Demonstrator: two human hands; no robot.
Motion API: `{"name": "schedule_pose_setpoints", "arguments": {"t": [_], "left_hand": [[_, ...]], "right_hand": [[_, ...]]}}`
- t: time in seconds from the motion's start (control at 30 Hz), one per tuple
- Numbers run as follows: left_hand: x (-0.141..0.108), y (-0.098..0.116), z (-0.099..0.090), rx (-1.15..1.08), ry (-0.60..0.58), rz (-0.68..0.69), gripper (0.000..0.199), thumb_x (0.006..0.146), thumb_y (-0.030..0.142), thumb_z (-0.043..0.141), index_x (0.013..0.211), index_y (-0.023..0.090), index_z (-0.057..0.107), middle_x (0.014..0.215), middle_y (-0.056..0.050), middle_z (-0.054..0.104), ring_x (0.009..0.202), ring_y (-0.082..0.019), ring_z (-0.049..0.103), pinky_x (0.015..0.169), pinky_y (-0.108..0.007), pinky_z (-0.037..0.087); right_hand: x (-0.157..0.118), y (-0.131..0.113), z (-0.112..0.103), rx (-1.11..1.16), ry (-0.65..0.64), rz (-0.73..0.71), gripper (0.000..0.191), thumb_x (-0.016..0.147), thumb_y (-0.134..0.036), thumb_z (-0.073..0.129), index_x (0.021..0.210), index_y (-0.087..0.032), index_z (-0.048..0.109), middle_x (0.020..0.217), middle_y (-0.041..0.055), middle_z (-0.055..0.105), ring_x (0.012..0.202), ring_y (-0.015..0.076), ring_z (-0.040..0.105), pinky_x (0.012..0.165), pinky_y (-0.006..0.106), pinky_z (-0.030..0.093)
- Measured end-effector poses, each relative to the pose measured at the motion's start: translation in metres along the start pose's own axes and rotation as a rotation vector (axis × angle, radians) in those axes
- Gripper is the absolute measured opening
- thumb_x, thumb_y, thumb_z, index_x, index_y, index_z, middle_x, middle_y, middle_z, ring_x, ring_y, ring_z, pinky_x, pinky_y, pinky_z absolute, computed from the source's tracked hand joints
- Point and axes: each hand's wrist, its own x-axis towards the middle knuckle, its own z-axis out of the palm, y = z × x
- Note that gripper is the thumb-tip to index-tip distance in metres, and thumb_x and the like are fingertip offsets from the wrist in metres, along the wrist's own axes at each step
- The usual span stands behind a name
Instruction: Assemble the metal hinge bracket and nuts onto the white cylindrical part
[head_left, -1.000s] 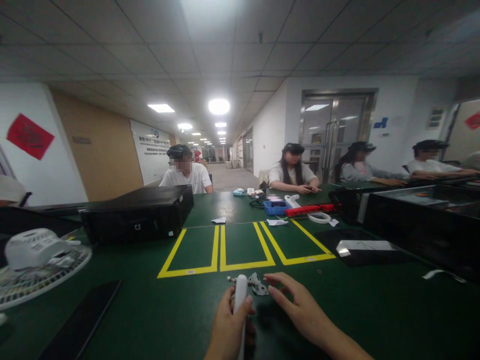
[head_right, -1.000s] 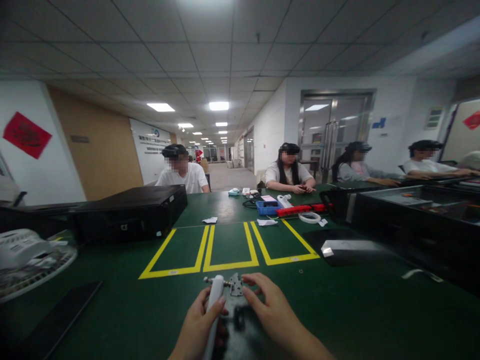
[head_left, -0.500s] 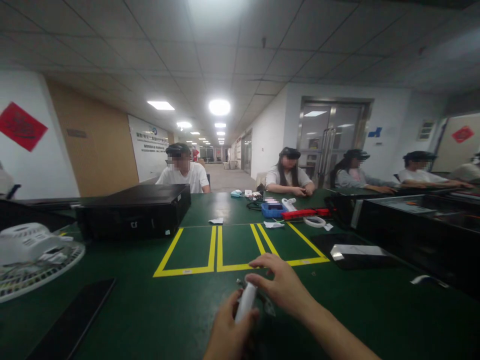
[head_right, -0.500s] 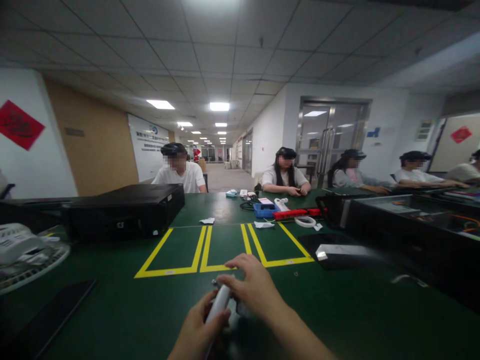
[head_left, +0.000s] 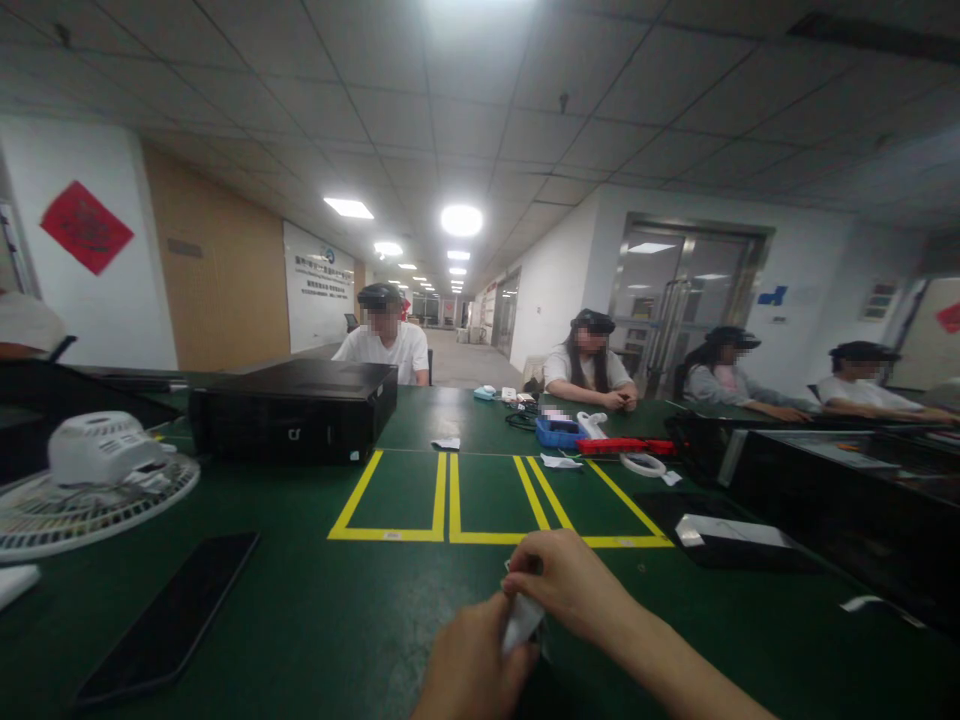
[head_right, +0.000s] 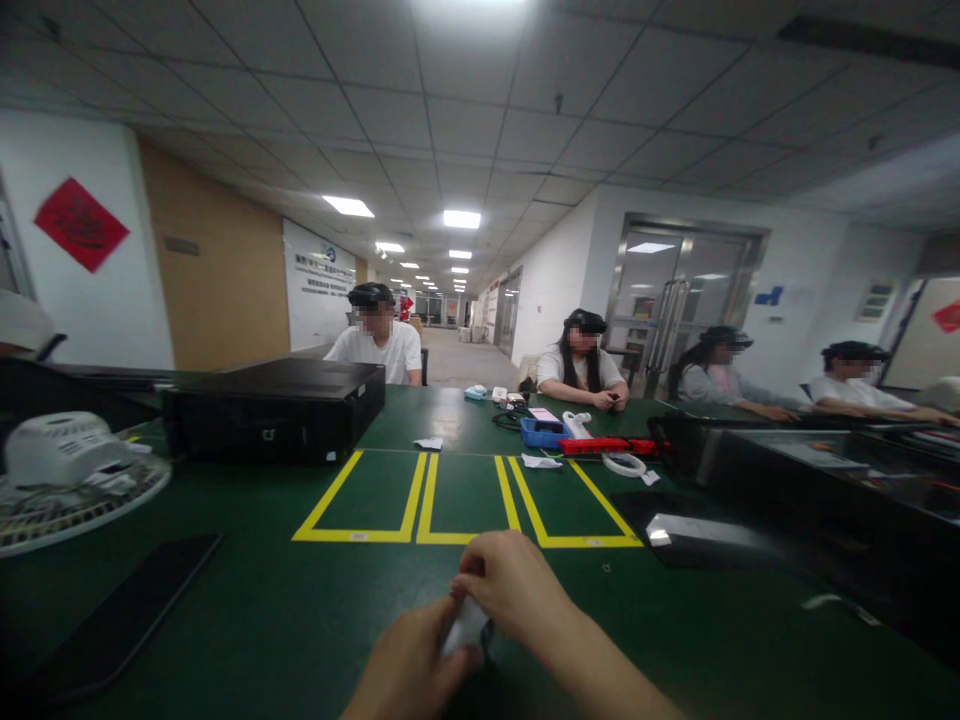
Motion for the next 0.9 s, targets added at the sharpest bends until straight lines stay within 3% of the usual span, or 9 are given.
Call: {"name": "schedule_pose_setpoints", "arguments": {"t": [0.2,0.4,0.47,0.63,0.9], "left_hand": [[-0.007,0.004,-0.020,0.223,-0.065,0.149,0.050,0.074,0.024,0.051,0.124,0.027,0.051,0.111,-0.009,0.067,0.098,-0.030,0.062,0.084,-0.039,0.046],[-0.006,0.001,-0.018,0.292,-0.095,0.208,0.048,0.077,0.024,0.048,0.125,0.024,0.051,0.111,-0.010,0.066,0.095,-0.031,0.063,0.083,-0.042,0.048],[-0.006,0.003,-0.017,0.280,-0.107,0.200,0.052,0.077,0.022,0.047,0.129,0.024,0.047,0.114,-0.010,0.065,0.096,-0.030,0.063,0.083,-0.041,0.047],[-0.008,0.006,-0.017,0.279,-0.115,0.191,0.055,0.077,0.021,0.048,0.131,0.028,0.045,0.113,-0.009,0.066,0.095,-0.030,0.063,0.082,-0.042,0.047],[-0.008,0.001,-0.017,0.250,-0.088,0.227,0.052,0.077,0.024,0.050,0.128,0.031,0.047,0.109,-0.006,0.068,0.093,-0.029,0.064,0.080,-0.038,0.047]], "right_hand": [[-0.019,0.013,0.003,0.042,0.083,-0.183,0.009,0.080,-0.015,0.067,0.082,-0.022,0.072,0.084,0.0020,0.070,0.082,0.0209,0.063,0.075,0.028,0.045],[-0.032,0.015,-0.009,0.148,-0.011,-0.334,0.025,0.088,-0.012,0.051,0.105,-0.021,0.068,0.105,0.0034,0.067,0.098,0.0191,0.060,0.088,0.029,0.045],[-0.033,0.014,-0.010,0.119,0.012,-0.314,0.023,0.086,-0.014,0.056,0.105,-0.019,0.067,0.109,0.0054,0.065,0.101,0.0203,0.058,0.089,0.030,0.044],[-0.029,0.012,-0.007,-0.070,0.049,-0.213,0.006,0.081,-0.014,0.066,0.085,-0.018,0.070,0.086,0.0042,0.065,0.084,0.0204,0.060,0.075,0.029,0.046],[-0.029,0.015,-0.018,-0.023,-0.117,-0.436,0.042,0.078,0.006,0.042,0.096,-0.020,0.069,0.098,0.0044,0.065,0.092,0.0176,0.057,0.082,0.027,0.044]]}}
